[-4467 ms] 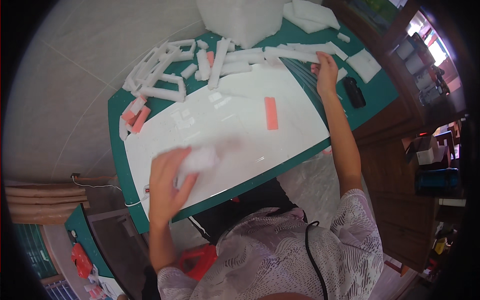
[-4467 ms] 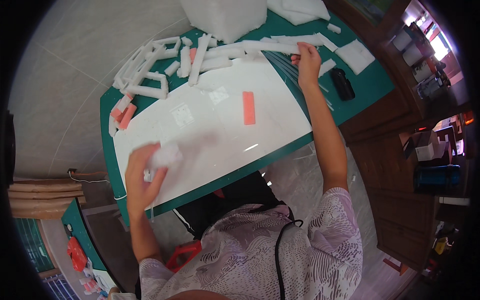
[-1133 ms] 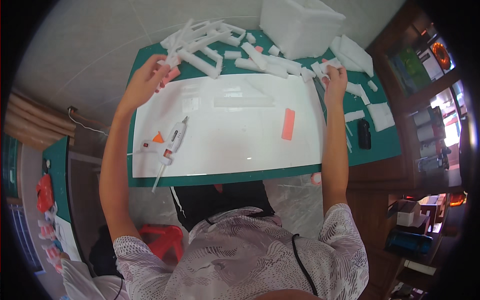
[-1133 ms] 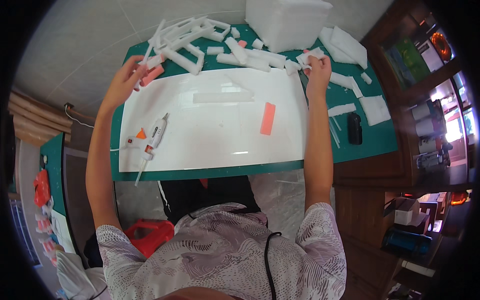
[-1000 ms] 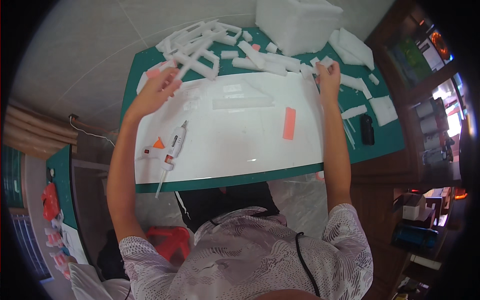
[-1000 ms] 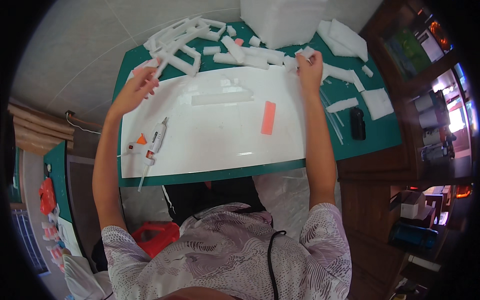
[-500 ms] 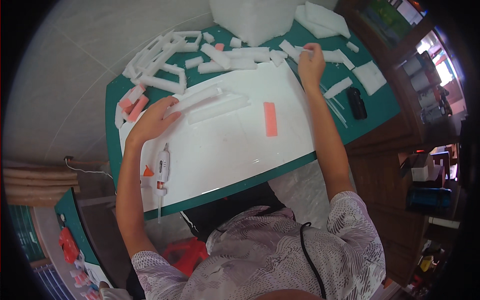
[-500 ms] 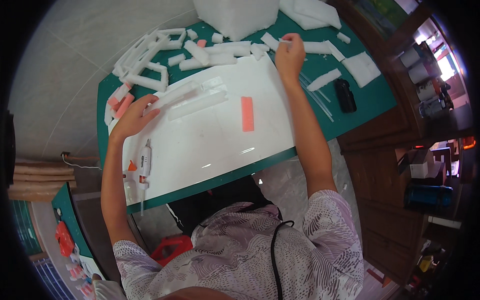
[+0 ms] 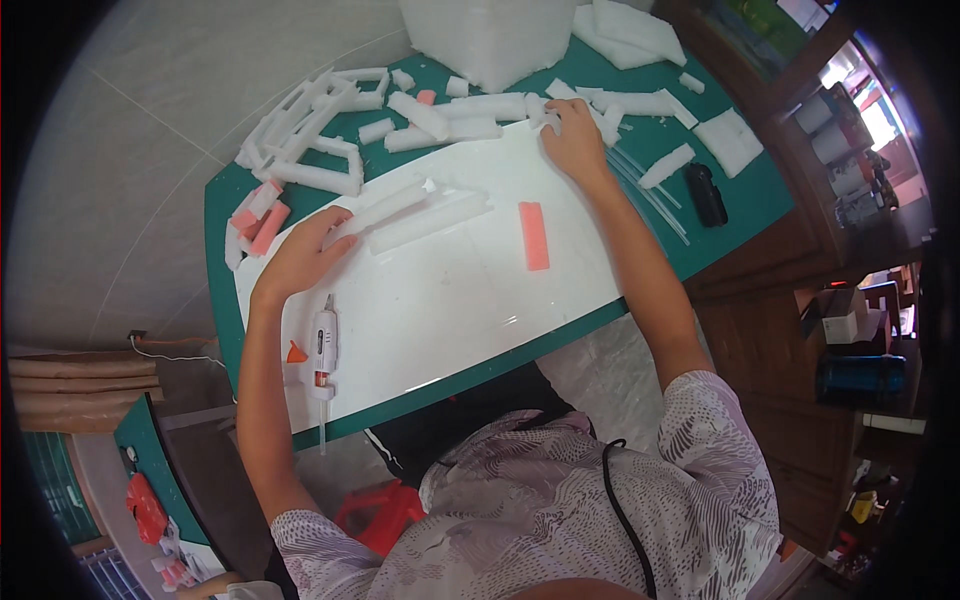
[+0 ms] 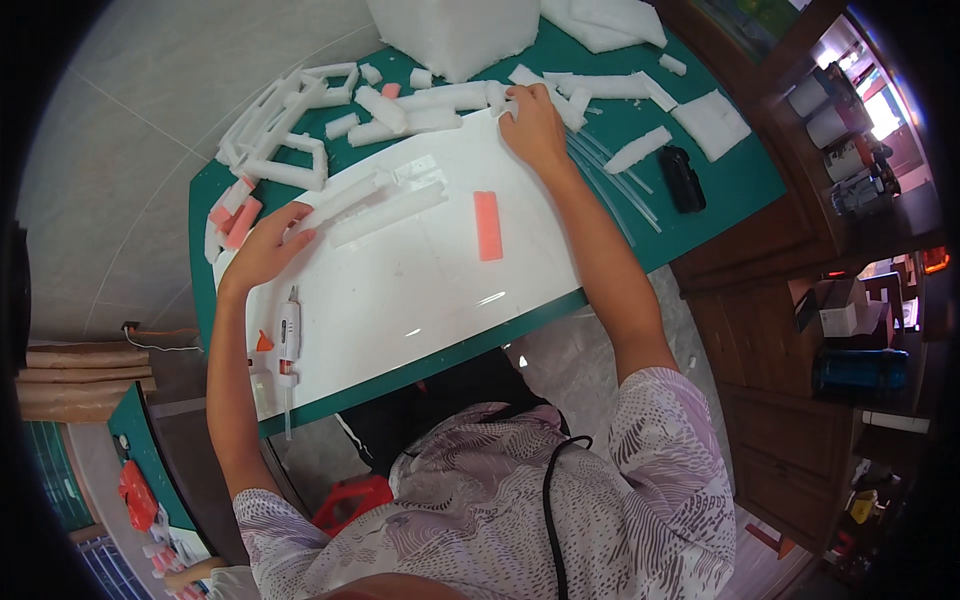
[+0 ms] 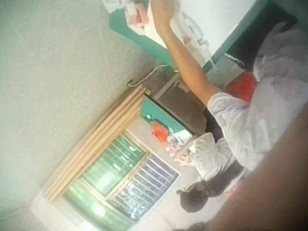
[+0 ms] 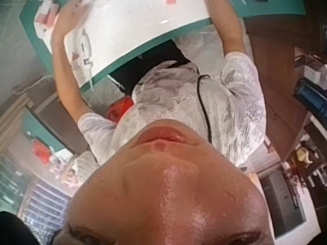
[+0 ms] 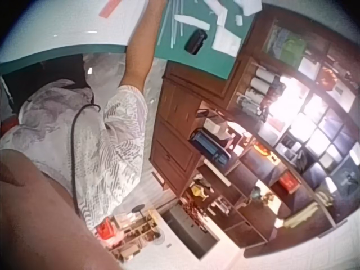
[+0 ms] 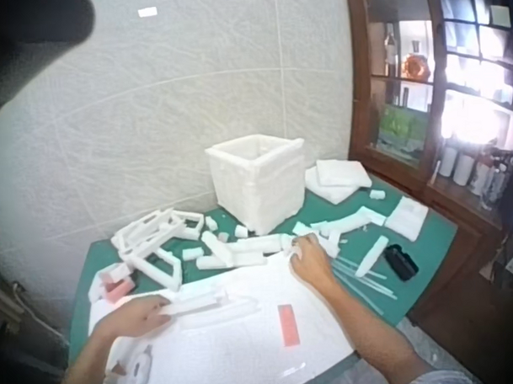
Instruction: Using a hot glue gun to assemble white foam components into a structure.
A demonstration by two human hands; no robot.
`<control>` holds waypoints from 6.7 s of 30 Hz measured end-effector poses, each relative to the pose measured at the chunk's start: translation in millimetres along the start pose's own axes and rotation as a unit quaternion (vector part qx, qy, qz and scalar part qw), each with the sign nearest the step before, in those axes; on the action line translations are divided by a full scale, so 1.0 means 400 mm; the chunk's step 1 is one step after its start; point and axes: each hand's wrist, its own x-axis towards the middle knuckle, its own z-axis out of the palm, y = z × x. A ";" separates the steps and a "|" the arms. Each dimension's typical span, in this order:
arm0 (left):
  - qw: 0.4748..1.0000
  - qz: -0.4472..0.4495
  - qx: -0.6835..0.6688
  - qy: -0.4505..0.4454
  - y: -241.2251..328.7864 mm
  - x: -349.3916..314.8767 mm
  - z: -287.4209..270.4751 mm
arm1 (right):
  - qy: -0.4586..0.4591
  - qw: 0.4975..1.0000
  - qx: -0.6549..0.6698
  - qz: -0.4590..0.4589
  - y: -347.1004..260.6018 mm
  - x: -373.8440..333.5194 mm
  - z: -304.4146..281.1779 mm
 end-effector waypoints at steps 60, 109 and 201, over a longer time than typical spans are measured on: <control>0.999 0.007 0.033 -0.005 0.006 0.027 0.016 | -0.037 0.984 0.175 -0.024 -0.050 -0.001 -0.041; 0.979 0.038 0.184 0.079 0.015 0.091 0.070 | -0.215 0.835 0.009 -0.506 -0.659 0.198 -0.267; 0.968 -0.120 -0.035 0.217 0.047 -0.446 0.196 | -0.325 0.865 0.105 -0.368 -0.426 -0.242 0.064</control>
